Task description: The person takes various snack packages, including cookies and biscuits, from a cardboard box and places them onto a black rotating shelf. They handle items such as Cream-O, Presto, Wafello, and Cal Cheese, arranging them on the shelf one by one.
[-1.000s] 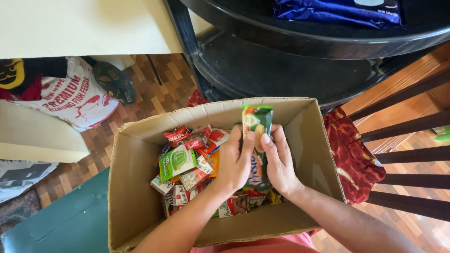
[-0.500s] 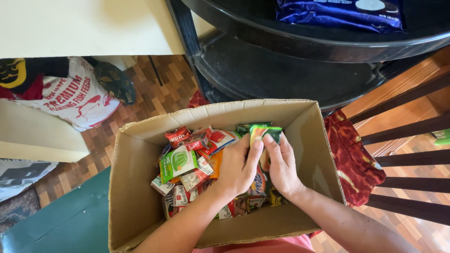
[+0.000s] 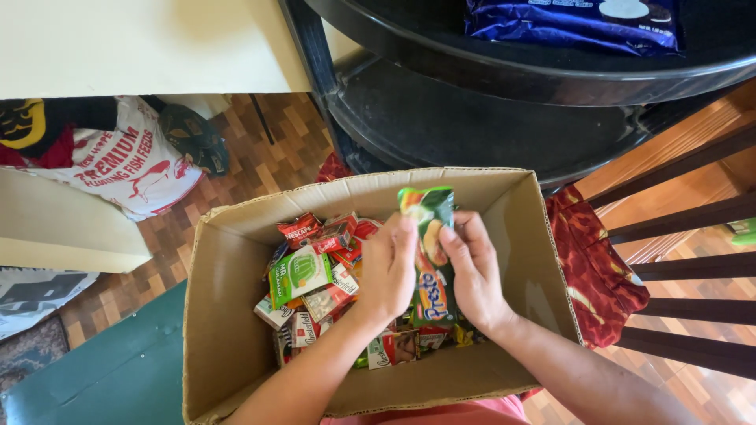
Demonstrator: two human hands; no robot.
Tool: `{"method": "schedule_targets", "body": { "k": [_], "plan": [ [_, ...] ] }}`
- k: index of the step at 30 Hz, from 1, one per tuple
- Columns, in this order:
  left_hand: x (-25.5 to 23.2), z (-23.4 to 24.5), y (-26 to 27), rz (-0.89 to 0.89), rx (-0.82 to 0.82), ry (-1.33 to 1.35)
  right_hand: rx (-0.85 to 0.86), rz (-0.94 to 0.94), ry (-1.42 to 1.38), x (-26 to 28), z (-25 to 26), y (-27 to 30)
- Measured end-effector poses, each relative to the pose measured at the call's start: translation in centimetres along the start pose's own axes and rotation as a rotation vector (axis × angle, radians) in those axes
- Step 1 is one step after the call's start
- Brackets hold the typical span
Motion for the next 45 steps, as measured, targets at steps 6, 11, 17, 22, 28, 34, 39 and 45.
{"method": "schedule_targets", "body": {
  "k": [6,11,17,22,28,34,39,45],
  "plan": [
    [1.0,-1.3,1.1,0.103,0.114,-0.129,-0.236,0.018,-0.140,3.2,0.9,-1.5],
    [0.2,-1.5,1.0,0.056,0.083,-0.023,-0.164,-0.030,-0.135,1.6,0.7,-0.6],
    [0.4,-1.3,1.2,0.032,0.029,-0.048,-0.046,-0.027,-0.017,0.7,-0.1,-0.2],
    [-0.2,-1.3,0.9,0.061,0.034,0.000,-0.051,-0.014,0.012,0.4,0.5,-0.3],
    [-1.2,-0.4,-0.2,0.159,0.134,0.035,-0.124,-0.059,-0.317,2.4,1.0,-0.9],
    [-3.9,-0.2,-0.7,-0.342,0.068,-0.287,-0.188,-0.025,-0.387,2.2,1.6,-1.0],
    [-3.6,0.0,-0.6,-0.334,0.088,-0.396,-0.242,0.037,-0.372,2.9,1.5,-1.0],
    [-3.4,1.0,-1.6,-0.463,0.052,-0.358,-0.328,0.182,-0.336,4.2,4.0,-1.9]
  ]
}}
Point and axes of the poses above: each hand's wrist, its own y-axis away from the middle knuckle, its own z-axis out of the back of the hand, x = y × z, the point moved 1 cm from there along -y, towards the middle knuckle, and after that the axes turned 14 degrees about y, right-handed, at the moved point
